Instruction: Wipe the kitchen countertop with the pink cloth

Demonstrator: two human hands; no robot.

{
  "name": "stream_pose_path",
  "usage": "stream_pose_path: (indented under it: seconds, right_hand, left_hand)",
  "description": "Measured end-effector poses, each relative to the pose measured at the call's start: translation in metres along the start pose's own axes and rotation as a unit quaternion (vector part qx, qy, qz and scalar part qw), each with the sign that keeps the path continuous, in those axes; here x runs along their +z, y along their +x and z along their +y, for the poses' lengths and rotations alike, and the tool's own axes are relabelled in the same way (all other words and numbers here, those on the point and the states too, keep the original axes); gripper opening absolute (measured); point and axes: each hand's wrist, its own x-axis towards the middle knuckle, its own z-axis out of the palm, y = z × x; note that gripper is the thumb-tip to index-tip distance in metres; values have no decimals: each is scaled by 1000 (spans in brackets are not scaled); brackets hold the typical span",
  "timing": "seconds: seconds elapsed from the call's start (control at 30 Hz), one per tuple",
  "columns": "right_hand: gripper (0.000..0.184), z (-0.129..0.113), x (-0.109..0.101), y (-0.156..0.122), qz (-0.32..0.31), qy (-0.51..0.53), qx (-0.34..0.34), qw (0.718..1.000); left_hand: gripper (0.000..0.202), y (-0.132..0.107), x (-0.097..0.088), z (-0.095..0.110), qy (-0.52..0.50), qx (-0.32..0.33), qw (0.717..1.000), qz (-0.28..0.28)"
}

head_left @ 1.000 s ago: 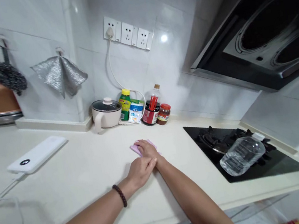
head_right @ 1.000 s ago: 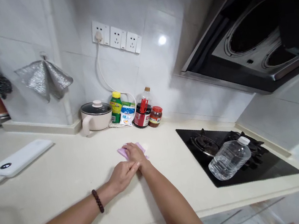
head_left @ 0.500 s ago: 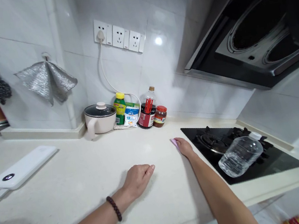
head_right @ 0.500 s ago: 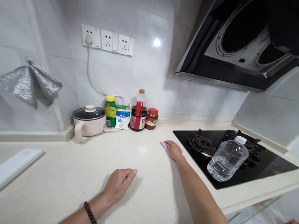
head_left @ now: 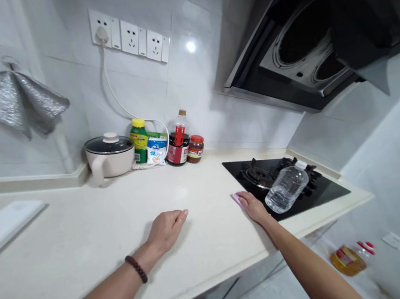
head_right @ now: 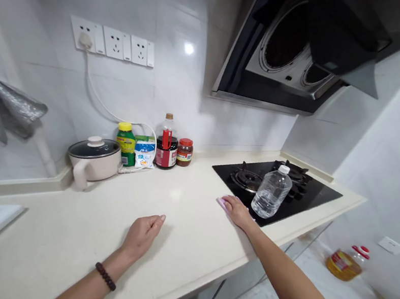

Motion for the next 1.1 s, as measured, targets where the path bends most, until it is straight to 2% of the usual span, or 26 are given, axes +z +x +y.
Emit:
stream_pose_path:
  seconds: [0.23, 0.4, 0.77, 1.1]
  right_hand:
    - [41, 10, -20, -72, 0, -4, -19, 1000]
    - [42, 11, -25, -96, 0, -13, -28, 1000]
    - [39, 4, -29, -87, 3, 5, 1, 1000]
    - [38, 0, -26, -59, -4, 21, -12, 1000]
  left_hand:
    - [49, -3, 0, 3, -5, 7, 1000, -4]
    - [49, -4, 1, 8, 0, 16, 1000, -9]
    - [49, -4, 4, 11, 4, 17, 1000, -24]
    - [49, -4, 3, 12, 13, 17, 999, -41]
